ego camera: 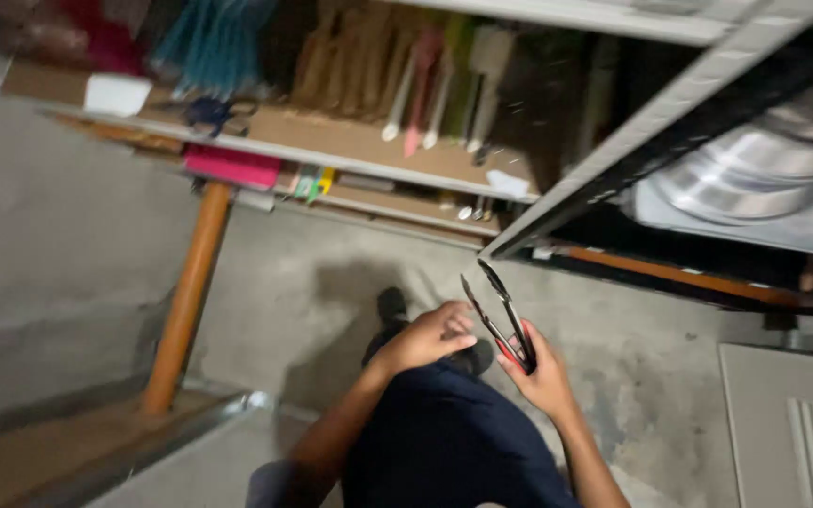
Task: Picking up various kitchen and baking tools from a work table and placing them onto storage shelves.
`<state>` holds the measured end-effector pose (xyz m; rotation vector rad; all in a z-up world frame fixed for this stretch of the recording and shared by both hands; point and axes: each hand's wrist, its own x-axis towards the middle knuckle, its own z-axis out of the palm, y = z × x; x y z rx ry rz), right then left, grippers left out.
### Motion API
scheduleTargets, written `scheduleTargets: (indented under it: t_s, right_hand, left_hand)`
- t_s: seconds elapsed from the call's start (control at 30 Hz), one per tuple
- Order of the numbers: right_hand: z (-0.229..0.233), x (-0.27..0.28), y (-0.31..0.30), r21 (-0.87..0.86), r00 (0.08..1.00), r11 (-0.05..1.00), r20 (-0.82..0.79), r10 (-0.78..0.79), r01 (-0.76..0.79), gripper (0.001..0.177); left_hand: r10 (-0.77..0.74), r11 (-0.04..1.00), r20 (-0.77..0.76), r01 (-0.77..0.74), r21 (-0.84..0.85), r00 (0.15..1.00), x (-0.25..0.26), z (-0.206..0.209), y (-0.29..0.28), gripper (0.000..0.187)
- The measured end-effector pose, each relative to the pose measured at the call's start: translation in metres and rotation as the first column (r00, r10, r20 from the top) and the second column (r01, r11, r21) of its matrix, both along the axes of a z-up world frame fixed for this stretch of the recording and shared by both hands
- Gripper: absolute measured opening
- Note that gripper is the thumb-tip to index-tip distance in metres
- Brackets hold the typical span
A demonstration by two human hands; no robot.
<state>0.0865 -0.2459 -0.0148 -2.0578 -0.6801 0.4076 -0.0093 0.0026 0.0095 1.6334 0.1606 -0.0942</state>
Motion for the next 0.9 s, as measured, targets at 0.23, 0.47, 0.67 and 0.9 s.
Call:
scheduleTargets:
  t_s: [0.23, 0.47, 0.67, 0.9]
  right_hand:
    - [0.001, -0.047, 0.061, -0.076, 0.983, 0.986, -0.121, 0.139, -0.148, 0.083]
    - [0.007, -0.092, 0.194, -0.050, 0.940, 0.948, -0.154, 0.303, -0.314, 0.082]
    - [0.029, -0.133, 0.291, -0.001, 0.914, 0.923, -0.142, 0.381, -0.385, 0.075]
    - [0.051, -0.127, 0.330, -0.124, 0.922, 0.921, -0.176, 0.346, -0.370, 0.063]
  left_hand:
    - [0.092, 0.953, -0.055, -0.103, -0.285, 0.994, -0.042, -0.064, 0.046, 0.099]
    - [0.223, 0.881, -0.015, -0.208, -0.424, 0.975, -0.107, -0.080, 0.167, 0.082]
    - [0.189, 0.950, -0.001, -0.183, -0.253, 0.982, -0.161, -0.051, 0.269, 0.069]
    - [0.304, 0.877, -0.054, -0.301, -0.375, 0.951, -0.151, -0.076, 0.284, 0.051]
